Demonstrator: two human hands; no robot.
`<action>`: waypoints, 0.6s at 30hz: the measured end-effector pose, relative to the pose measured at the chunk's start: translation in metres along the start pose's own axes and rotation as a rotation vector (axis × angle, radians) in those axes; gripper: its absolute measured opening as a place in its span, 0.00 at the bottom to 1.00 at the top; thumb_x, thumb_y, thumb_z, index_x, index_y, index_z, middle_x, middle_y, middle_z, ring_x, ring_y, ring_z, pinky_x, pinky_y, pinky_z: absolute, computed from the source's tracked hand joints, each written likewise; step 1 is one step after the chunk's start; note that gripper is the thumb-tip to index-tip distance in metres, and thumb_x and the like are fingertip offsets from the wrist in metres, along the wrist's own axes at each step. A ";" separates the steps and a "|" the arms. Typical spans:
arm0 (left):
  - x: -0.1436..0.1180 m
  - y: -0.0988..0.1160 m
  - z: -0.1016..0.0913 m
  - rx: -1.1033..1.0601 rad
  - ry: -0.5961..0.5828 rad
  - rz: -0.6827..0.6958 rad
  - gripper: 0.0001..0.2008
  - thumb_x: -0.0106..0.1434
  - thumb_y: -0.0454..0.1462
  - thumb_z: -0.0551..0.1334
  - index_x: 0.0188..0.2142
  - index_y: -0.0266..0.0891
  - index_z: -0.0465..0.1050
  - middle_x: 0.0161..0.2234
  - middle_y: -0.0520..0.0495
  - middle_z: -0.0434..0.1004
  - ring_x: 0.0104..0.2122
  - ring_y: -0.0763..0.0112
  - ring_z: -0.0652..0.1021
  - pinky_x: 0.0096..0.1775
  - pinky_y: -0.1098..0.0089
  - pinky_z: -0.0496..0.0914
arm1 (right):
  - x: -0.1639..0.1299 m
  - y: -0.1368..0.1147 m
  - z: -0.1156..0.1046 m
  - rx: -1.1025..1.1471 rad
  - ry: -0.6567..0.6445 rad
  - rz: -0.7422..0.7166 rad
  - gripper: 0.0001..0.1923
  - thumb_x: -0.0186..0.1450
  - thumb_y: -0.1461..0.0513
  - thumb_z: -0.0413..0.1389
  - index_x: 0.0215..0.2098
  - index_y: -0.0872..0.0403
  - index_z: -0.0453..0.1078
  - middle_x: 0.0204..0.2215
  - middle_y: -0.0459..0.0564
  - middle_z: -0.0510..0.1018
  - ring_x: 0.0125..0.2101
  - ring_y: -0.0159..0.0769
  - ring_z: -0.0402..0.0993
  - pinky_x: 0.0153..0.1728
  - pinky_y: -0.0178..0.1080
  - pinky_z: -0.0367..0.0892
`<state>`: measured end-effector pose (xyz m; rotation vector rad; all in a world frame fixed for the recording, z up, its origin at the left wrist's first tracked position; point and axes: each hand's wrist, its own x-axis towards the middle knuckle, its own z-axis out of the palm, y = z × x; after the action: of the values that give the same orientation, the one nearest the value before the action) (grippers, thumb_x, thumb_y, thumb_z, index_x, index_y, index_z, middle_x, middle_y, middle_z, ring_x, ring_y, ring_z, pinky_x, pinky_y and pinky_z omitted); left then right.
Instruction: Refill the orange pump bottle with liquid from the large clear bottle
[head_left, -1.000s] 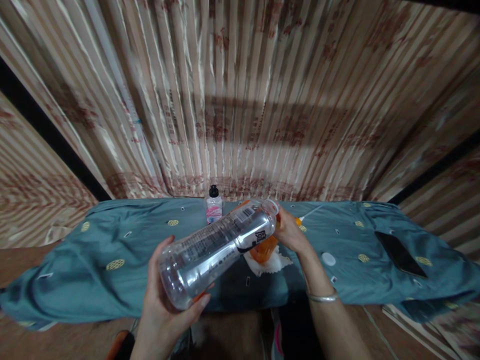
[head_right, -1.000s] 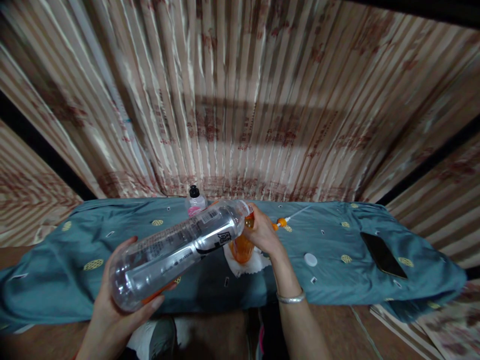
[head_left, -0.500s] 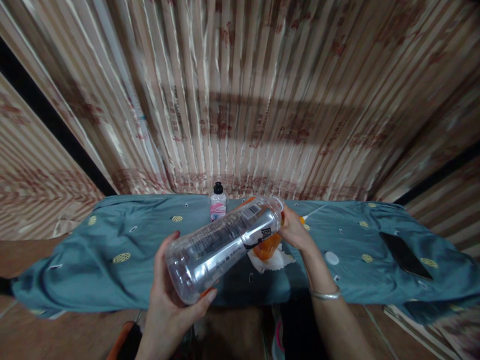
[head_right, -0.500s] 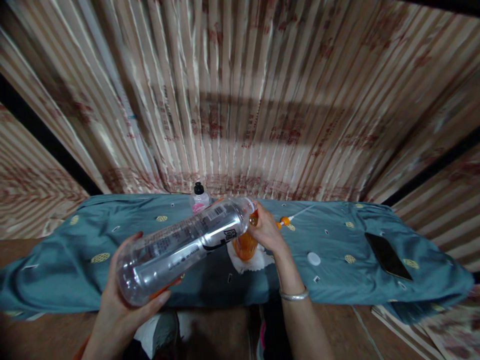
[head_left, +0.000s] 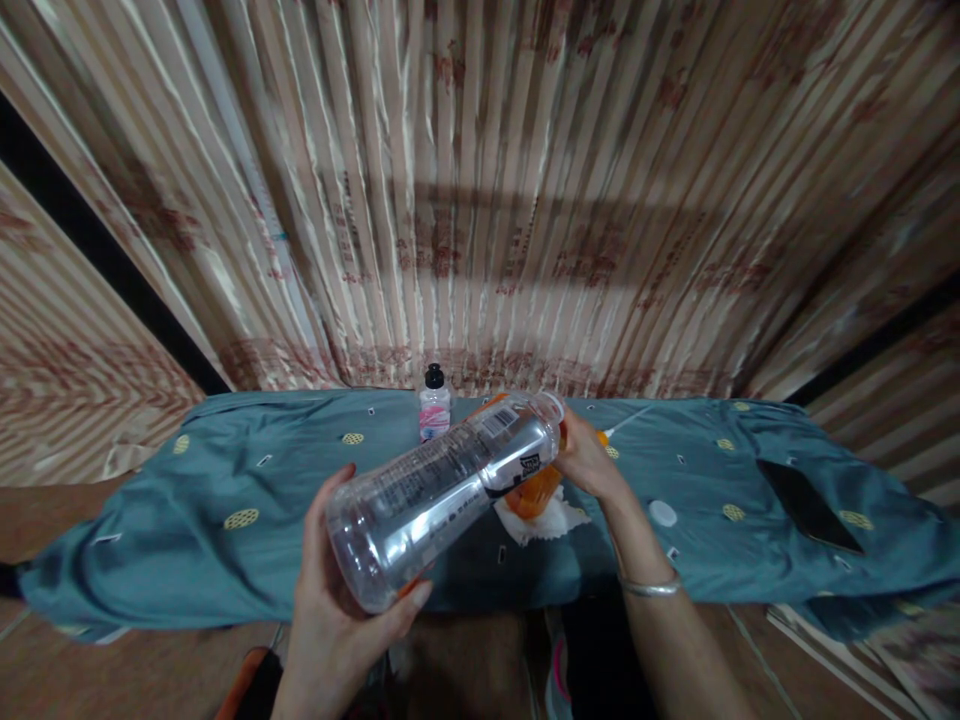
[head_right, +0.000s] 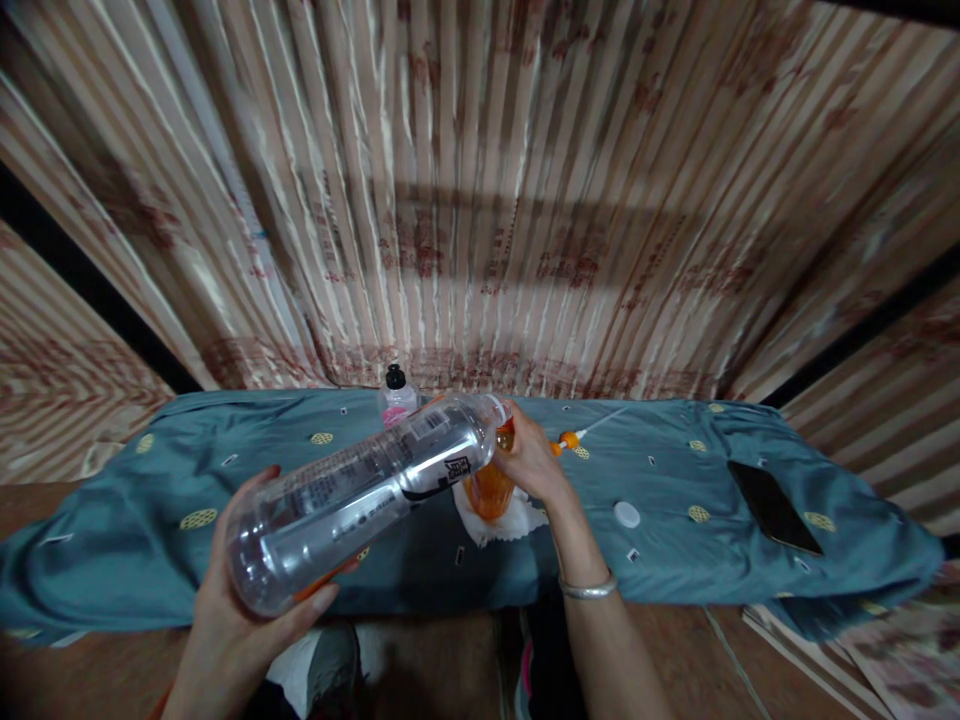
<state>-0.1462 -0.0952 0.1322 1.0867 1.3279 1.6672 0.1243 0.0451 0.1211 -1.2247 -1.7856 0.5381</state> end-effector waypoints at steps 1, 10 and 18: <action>0.000 0.000 0.000 0.000 -0.005 -0.001 0.52 0.43 0.43 0.81 0.65 0.44 0.64 0.62 0.38 0.71 0.58 0.44 0.79 0.55 0.53 0.79 | 0.000 0.000 0.000 -0.001 0.000 0.000 0.19 0.59 0.59 0.60 0.49 0.50 0.73 0.45 0.51 0.86 0.45 0.48 0.83 0.49 0.47 0.75; 0.000 0.002 0.000 0.012 -0.009 -0.001 0.51 0.44 0.43 0.81 0.65 0.43 0.64 0.62 0.38 0.71 0.58 0.46 0.79 0.49 0.60 0.82 | 0.000 -0.002 -0.001 -0.027 -0.012 0.035 0.23 0.59 0.59 0.59 0.53 0.50 0.72 0.45 0.51 0.86 0.44 0.48 0.83 0.49 0.48 0.75; 0.000 -0.001 0.001 -0.025 -0.003 -0.006 0.52 0.42 0.42 0.82 0.66 0.45 0.65 0.60 0.39 0.73 0.52 0.50 0.81 0.42 0.66 0.82 | -0.002 0.001 0.000 -0.045 0.009 0.102 0.38 0.58 0.57 0.61 0.66 0.51 0.63 0.52 0.56 0.84 0.51 0.53 0.82 0.53 0.52 0.75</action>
<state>-0.1455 -0.0953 0.1317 1.0691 1.3043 1.6725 0.1253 0.0436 0.1194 -1.3530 -1.7430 0.5530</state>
